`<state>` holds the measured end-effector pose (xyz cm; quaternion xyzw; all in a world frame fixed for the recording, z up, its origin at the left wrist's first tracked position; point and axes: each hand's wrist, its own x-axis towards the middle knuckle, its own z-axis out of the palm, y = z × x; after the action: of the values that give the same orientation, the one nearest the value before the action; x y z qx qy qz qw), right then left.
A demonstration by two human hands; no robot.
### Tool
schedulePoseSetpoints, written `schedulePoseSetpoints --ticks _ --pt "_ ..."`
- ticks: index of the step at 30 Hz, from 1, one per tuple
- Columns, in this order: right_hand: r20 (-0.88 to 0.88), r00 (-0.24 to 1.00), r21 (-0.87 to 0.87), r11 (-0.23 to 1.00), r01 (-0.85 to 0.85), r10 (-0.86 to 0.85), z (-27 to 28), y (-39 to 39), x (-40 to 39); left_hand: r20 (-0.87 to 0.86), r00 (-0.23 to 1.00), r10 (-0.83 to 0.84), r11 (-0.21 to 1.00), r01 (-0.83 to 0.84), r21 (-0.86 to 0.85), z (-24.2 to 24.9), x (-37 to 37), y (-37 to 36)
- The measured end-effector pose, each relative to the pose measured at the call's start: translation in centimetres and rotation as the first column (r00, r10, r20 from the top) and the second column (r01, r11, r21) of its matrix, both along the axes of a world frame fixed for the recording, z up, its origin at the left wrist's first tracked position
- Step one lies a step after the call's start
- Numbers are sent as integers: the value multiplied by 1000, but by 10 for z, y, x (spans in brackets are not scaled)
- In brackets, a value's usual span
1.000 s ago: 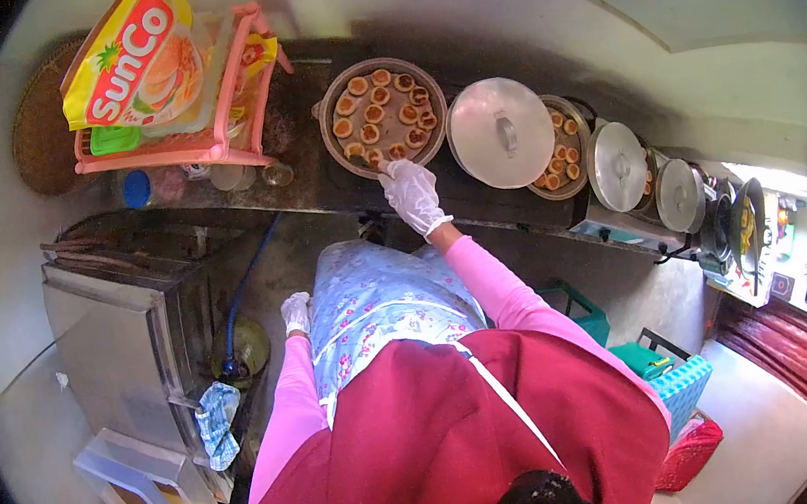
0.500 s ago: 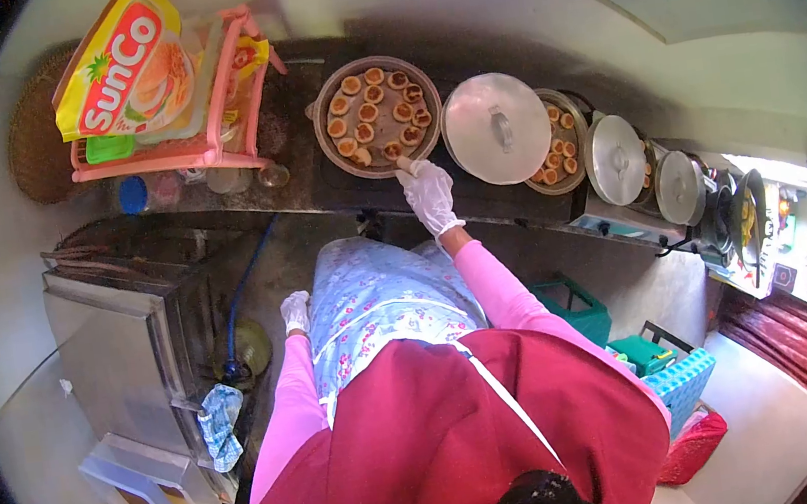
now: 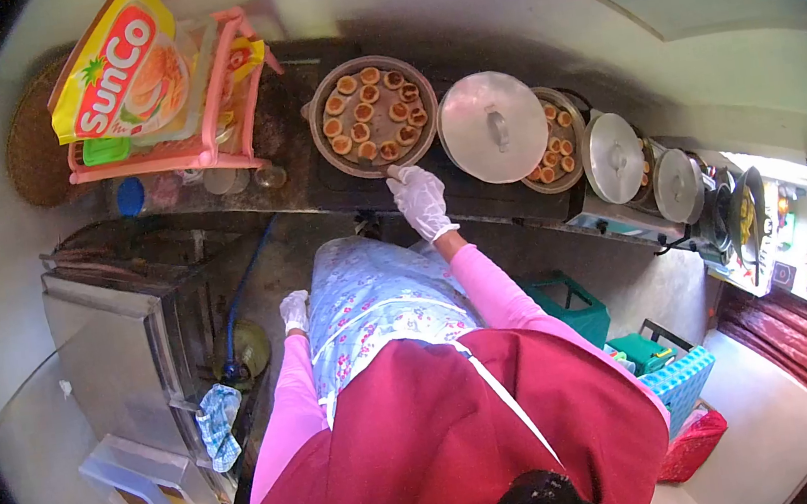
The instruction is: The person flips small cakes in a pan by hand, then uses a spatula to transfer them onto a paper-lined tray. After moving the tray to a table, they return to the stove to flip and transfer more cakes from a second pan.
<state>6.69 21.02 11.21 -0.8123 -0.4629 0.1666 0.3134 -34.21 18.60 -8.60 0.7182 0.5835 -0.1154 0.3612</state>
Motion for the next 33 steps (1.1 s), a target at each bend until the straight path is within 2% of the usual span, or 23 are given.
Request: schedulePoseSetpoints --ticks 2,3,5,6,8,9,11,14,17,19,20,23,27,32,33 --pt "52 998 8 999 40 -41 5 -4 12 -25 1000 -17 1000 18 26 8 4 -1" --pt "79 995 -58 996 71 -66 19 -3 20 -20 999 33 999 -33 -17 14 7 0" --pt "-12 986 -86 983 165 -166 28 -7 33 -16 992 129 986 -130 -107 26 13 0" --pt "54 984 -54 984 171 -168 14 -10 41 -54 988 146 976 -152 -156 33 18 2" --pt "39 993 -125 985 120 -116 10 -9 49 -131 976 174 948 -202 -244 41 27 7" --pt "27 996 -161 983 93 -90 7 -9 51 -92 983 157 966 -172 -194 38 25 5" --pt "-5 994 -91 990 109 -110 -7 -13 50 -17 993 118 989 -119 -86 33 21 4" --pt "-90 990 -78 992 104 -111 -6 -16 44 112 943 313 949 -304 -85 37 25 6" --pt "-106 993 -93 994 51 -61 -1 -16 36 127 907 401 908 -374 -189 33 23 6" --pt "-82 996 -57 998 21 -25 -8 -16 31 61 967 246 965 -238 -110 27 21 5" --pt "-89 996 -92 996 20 -28 -11 -18 32 21 986 167 984 -165 -73 24 18 4" --pt "-166 963 -125 974 191 -210 -1 -15 37 -28 999 -37 999 38 28 17 9 3" --pt "-151 979 -96 987 125 -139 -14 -13 45 10 999 36 999 -35 -36 29 15 1" --pt "-222 961 -74 985 154 -167 0 -14 30 36 999 29 999 -30 29 21 9 0" --pt "-238 958 -64 986 151 -162 2 -14 28 78 988 135 990 -132 -38 27 14 0"
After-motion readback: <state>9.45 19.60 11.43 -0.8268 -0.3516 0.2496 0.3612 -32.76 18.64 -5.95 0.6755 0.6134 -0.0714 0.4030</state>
